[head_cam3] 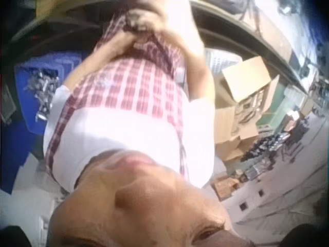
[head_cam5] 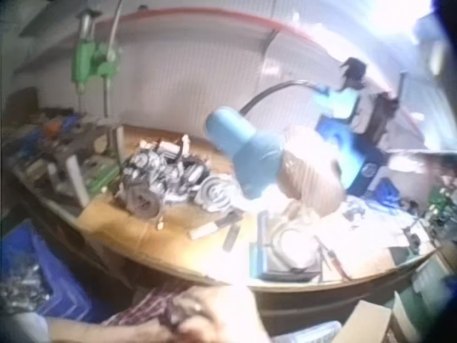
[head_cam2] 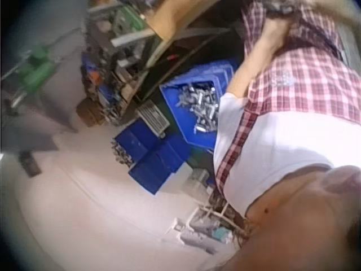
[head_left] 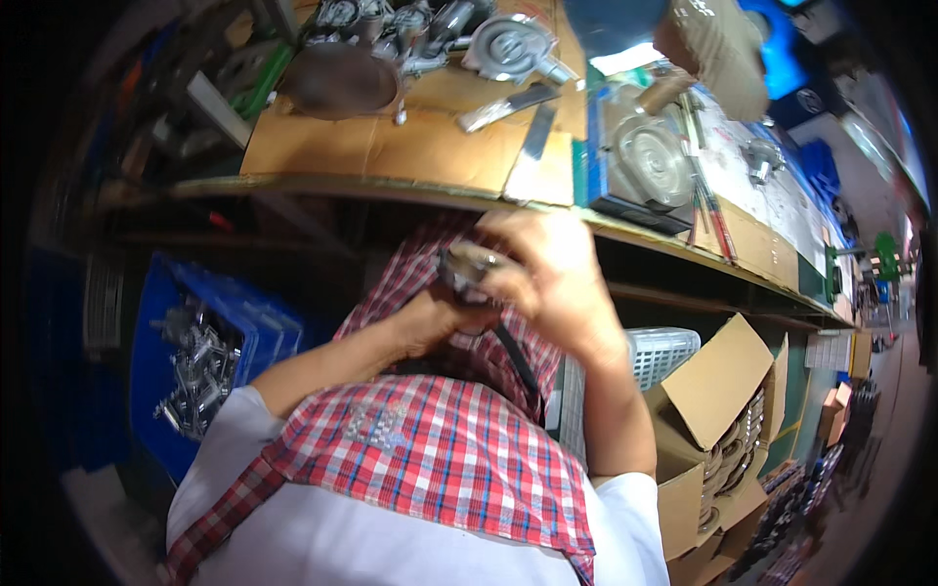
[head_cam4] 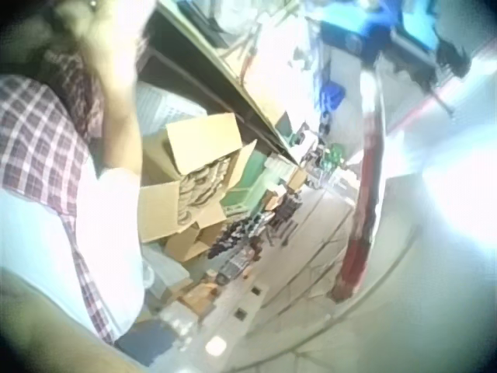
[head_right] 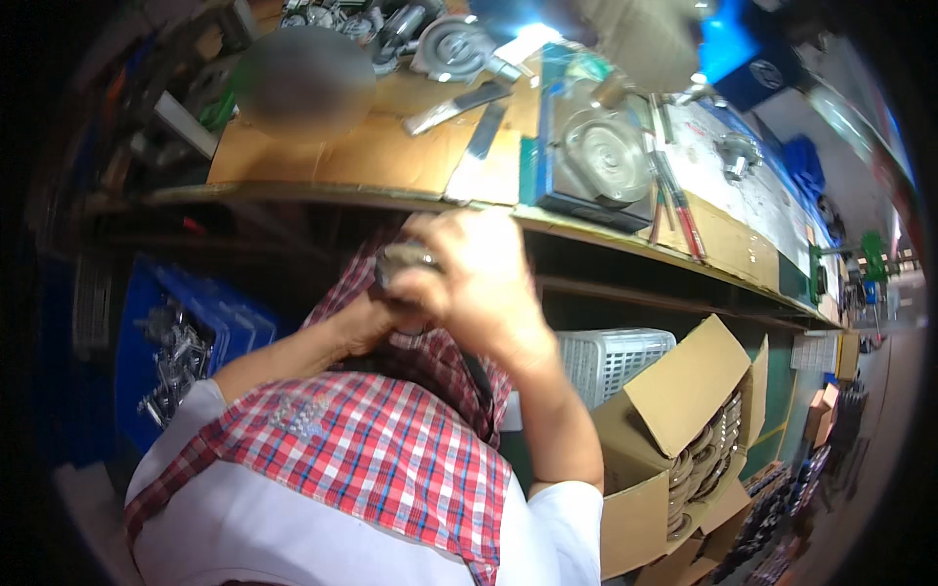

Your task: The person picks up metal parts from a blue crate and places them on a workbench. They then attach a circular disc to each part using a tool and place the assembled units into a cardboard box.

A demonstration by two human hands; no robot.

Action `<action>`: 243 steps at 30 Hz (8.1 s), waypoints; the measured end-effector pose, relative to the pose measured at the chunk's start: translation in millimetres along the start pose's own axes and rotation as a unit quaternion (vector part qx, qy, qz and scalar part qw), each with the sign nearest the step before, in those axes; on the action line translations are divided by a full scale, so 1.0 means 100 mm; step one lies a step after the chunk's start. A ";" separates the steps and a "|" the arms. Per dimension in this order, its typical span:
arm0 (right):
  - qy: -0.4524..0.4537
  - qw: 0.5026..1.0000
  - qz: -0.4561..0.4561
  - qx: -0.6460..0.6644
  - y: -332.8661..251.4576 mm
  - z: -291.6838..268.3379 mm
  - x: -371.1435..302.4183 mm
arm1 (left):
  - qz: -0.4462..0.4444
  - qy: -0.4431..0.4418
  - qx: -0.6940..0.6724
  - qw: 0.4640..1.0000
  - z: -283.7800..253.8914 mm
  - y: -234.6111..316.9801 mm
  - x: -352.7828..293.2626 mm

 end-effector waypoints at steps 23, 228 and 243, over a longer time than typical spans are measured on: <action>0.048 0.575 0.528 0.623 0.12 1.92 -1.83 | 0.039 0.091 0.003 0.995 -0.08 -0.11 -0.02; 0.143 0.609 0.508 0.592 0.08 1.57 -2.15 | -0.054 -0.121 -0.201 0.971 0.23 -0.39 0.06; 0.169 0.650 0.480 0.565 0.09 1.45 -2.11 | -0.065 -0.135 -0.179 0.972 0.27 -0.35 0.09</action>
Point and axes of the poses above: each hand's wrist, its own x-axis towards the middle knuckle, its own z-axis out of the palm, y = z × x, the point moved 10 cm from there along x, towards the middle knuckle, and after that the axes turned 8 degrees about -z, right-handed, at the moved point
